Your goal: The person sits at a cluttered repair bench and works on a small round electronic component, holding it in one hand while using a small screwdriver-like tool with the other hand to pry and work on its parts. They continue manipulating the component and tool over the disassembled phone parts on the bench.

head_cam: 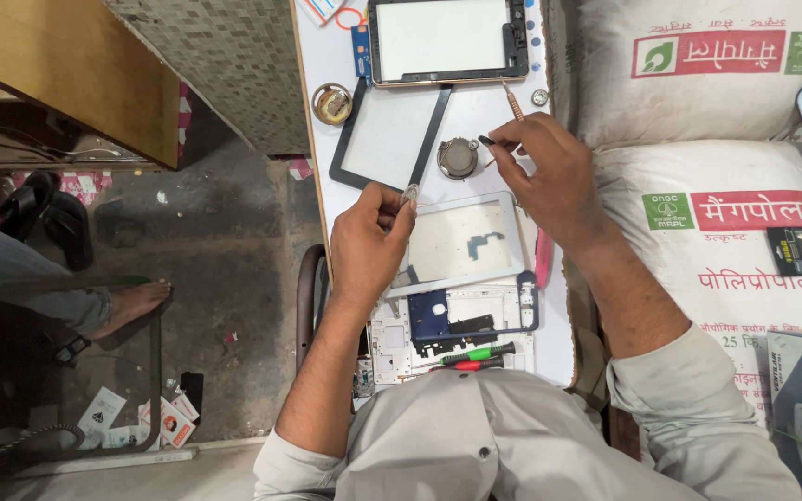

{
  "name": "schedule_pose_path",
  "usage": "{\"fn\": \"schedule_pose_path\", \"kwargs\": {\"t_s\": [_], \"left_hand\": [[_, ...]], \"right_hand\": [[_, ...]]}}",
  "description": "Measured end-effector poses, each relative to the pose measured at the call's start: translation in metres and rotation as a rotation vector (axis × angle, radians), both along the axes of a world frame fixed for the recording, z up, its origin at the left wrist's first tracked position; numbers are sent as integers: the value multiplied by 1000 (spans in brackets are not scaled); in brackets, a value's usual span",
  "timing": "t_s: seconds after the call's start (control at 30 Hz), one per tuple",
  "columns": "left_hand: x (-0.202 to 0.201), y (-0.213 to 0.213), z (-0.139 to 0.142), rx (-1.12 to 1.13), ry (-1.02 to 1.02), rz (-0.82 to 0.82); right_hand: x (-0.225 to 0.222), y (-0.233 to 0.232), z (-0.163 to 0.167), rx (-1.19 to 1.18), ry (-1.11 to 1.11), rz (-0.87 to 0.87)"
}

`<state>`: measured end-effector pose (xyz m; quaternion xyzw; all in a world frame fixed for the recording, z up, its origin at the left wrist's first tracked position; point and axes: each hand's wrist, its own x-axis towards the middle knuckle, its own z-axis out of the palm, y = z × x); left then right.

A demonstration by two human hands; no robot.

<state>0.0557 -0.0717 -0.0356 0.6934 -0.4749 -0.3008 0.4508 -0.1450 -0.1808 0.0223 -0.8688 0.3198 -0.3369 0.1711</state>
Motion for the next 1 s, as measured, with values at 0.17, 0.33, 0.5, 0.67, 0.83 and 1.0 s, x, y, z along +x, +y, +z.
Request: {"fn": "schedule_pose_path", "kwargs": {"t_s": [0.17,0.33,0.5,0.67,0.83,1.0], "left_hand": [[-1,1,1,-14,23,2],[1,1,0,-37,12,-3],[0,2,0,-31,25,0],[0,0,8,-19,-22,-14],[5,-9,21,171,-139,-56],[6,-23,25,65,-370,-102]], "right_hand": [[-1,1,-3,-35,26,12],[0,0,-7,-19,63,-15],[4,2,-9,-153,192,-9],[7,4,-12,-11,168,-2],[6,2,-14,140,121,-19],[5,-2,-12,188,84,-11]]}}
